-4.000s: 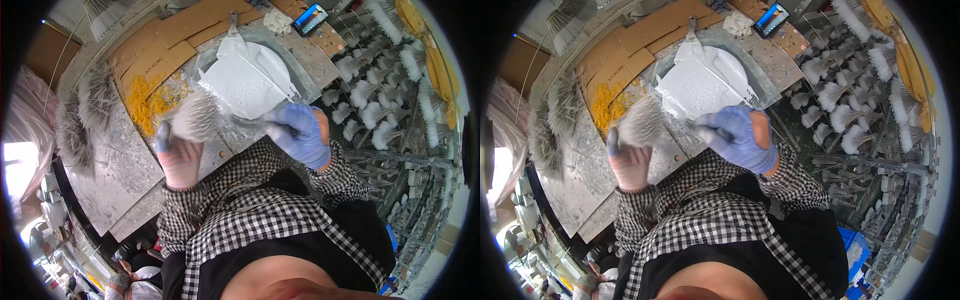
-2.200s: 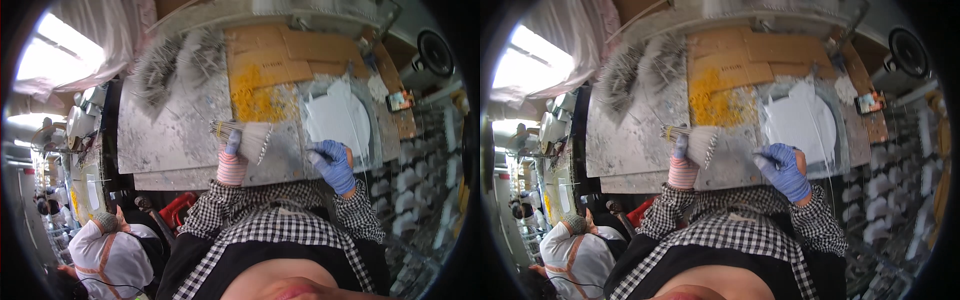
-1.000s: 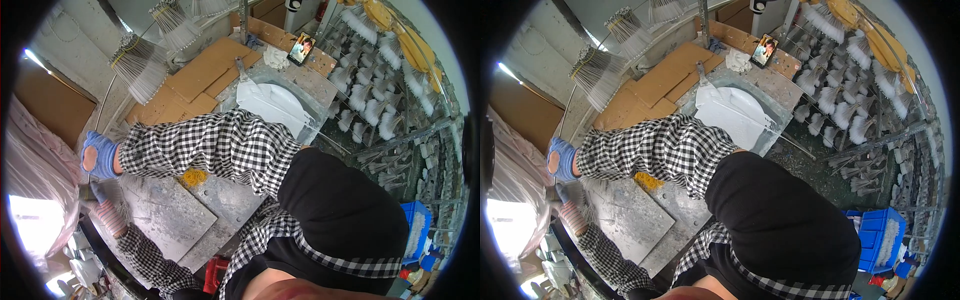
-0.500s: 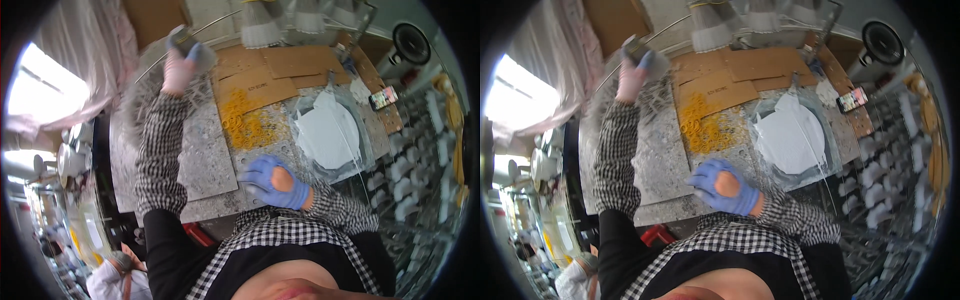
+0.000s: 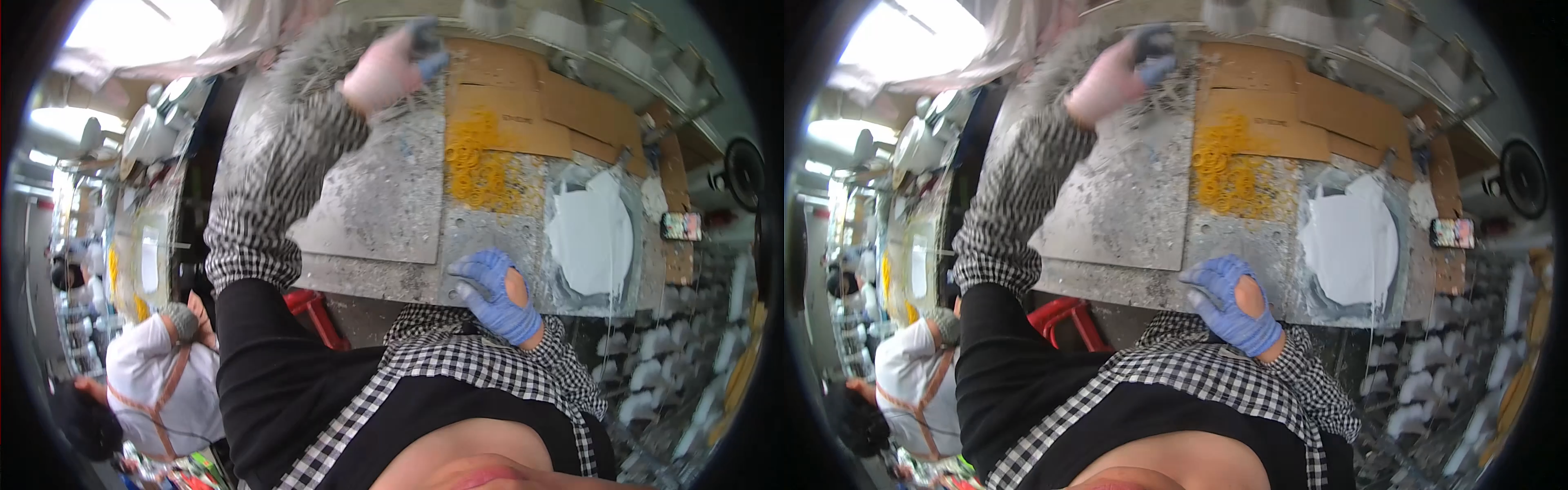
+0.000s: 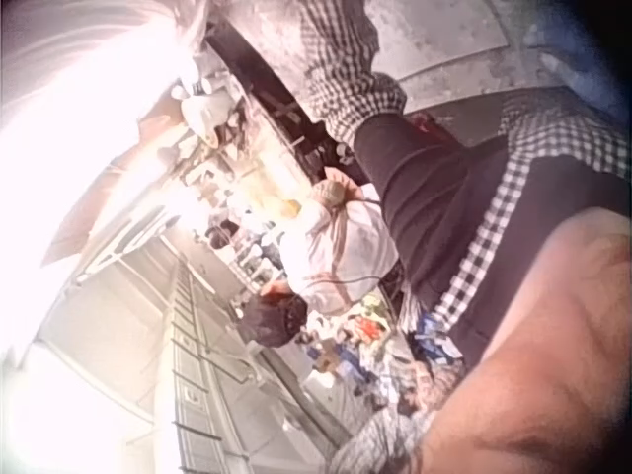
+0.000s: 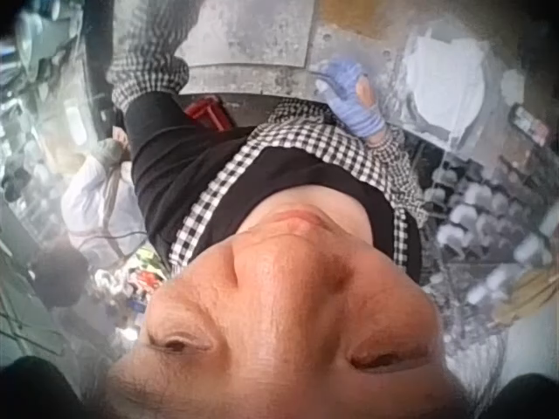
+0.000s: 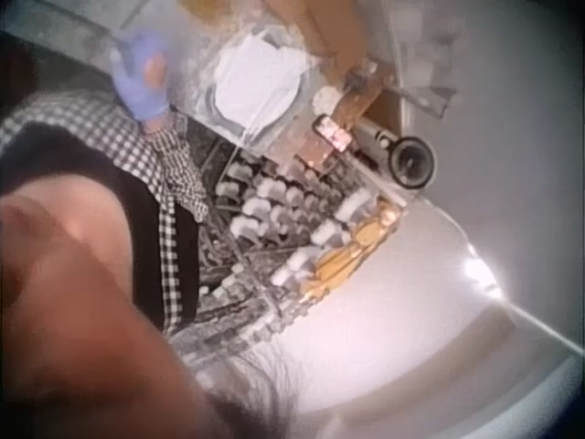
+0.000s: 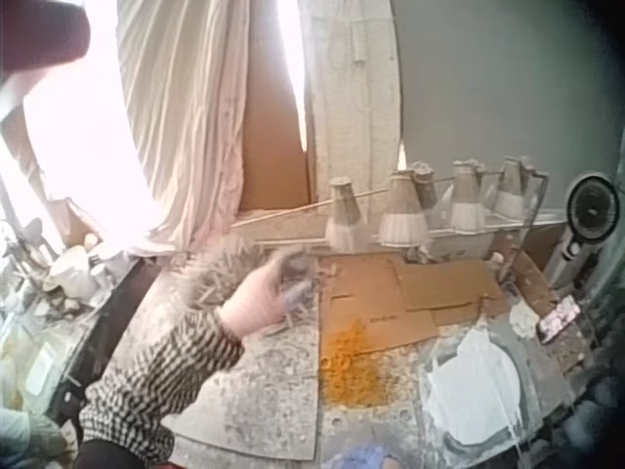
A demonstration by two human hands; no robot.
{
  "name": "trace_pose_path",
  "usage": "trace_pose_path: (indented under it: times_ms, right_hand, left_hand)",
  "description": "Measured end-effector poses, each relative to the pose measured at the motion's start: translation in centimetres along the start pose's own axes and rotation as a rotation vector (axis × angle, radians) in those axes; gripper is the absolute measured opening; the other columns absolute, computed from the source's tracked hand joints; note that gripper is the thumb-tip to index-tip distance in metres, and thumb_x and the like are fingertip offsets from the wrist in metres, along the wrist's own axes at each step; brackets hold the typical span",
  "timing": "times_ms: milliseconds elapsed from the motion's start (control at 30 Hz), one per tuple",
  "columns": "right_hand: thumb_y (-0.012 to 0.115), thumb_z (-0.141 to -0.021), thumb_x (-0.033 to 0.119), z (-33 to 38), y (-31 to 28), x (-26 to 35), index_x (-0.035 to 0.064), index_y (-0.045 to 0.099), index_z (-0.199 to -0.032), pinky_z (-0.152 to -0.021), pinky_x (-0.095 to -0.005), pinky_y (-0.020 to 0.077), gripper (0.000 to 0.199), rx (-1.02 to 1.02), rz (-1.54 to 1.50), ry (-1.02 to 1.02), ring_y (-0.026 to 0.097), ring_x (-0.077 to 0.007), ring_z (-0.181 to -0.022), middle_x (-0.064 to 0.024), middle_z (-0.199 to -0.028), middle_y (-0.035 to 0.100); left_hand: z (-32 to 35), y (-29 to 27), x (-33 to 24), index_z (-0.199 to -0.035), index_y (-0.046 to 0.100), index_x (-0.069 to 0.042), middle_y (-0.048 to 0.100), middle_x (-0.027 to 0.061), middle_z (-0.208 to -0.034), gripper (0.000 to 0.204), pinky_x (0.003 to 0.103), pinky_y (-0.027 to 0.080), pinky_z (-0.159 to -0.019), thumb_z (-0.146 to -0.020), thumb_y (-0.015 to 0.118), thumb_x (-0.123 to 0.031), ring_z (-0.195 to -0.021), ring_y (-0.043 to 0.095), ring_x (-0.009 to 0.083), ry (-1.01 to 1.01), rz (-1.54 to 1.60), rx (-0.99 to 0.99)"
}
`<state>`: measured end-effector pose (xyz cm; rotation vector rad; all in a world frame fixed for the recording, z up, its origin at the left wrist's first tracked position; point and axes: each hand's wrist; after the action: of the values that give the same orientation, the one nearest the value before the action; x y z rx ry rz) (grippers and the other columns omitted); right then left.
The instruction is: Assembling and bundling bristles into brush heads and securing them with rubber bands.
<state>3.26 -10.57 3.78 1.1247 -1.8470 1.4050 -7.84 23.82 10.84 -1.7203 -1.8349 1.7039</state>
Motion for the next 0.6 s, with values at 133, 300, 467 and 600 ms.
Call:
trace_pose_path:
  times_ms: [133,300,467,600]
  right_hand:
    - [0.07,-0.084,0.009,0.5,0.7,-1.3,0.0064,0.074,-0.105,-0.087,-0.0391,0.0516,0.021,0.081,-0.093,0.103,0.065,-0.0294,-0.095,-0.0118,-0.1,0.07]
    - [0.07,-0.084,0.01,-1.6,2.5,-1.5,0.0065,0.073,-0.105,-0.087,-0.04,0.0515,0.022,0.176,-0.095,0.039,0.064,-0.0305,-0.094,-0.0121,-0.097,0.069]
    - [0.07,-0.084,0.01,-4.3,5.6,-1.5,0.0046,0.072,-0.107,-0.088,-0.0402,0.0514,0.023,0.273,-0.066,-0.083,0.064,-0.0309,-0.095,-0.0121,-0.1,0.068]
    - [0.07,-0.084,0.009,-4.6,7.5,-1.7,0.0044,0.072,-0.107,-0.087,-0.0409,0.0508,0.023,0.314,-0.133,-0.12,0.063,-0.0311,-0.094,-0.0118,-0.097,0.068]
  left_hand:
    - [16.8,0.8,-0.1,-0.127,0.061,-0.007,0.068,0.0151,-0.118,0.045,0.041,0.055,-0.088,-0.09,0.074,-0.027,-0.102,0.067,0.0295,-0.162,-0.07,0.238]
    - [24.2,-3.8,5.6,-0.125,0.056,-0.004,0.06,0.0158,-0.121,0.057,0.044,0.051,-0.093,-0.078,0.079,-0.026,-0.112,0.059,0.0347,-0.141,-0.676,0.175]
    - [20.1,-6.6,11.9,-0.148,0.039,-0.008,0.046,0.0129,-0.147,0.087,0.046,0.034,-0.116,-0.074,0.081,-0.029,-0.14,0.04,0.0301,-0.258,-1.046,0.148]
    - [16.2,-6.8,20.4,-0.149,0.039,-0.008,0.045,0.0132,-0.148,0.077,0.046,0.027,-0.121,-0.081,0.07,-0.028,-0.144,0.036,0.0303,-0.092,-1.403,0.111]
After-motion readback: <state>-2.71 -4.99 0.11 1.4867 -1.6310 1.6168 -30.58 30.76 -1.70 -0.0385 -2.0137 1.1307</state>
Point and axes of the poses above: each hand's wrist, its own z-axis away from the middle knuckle, its own y-axis out of the palm, x = y × z
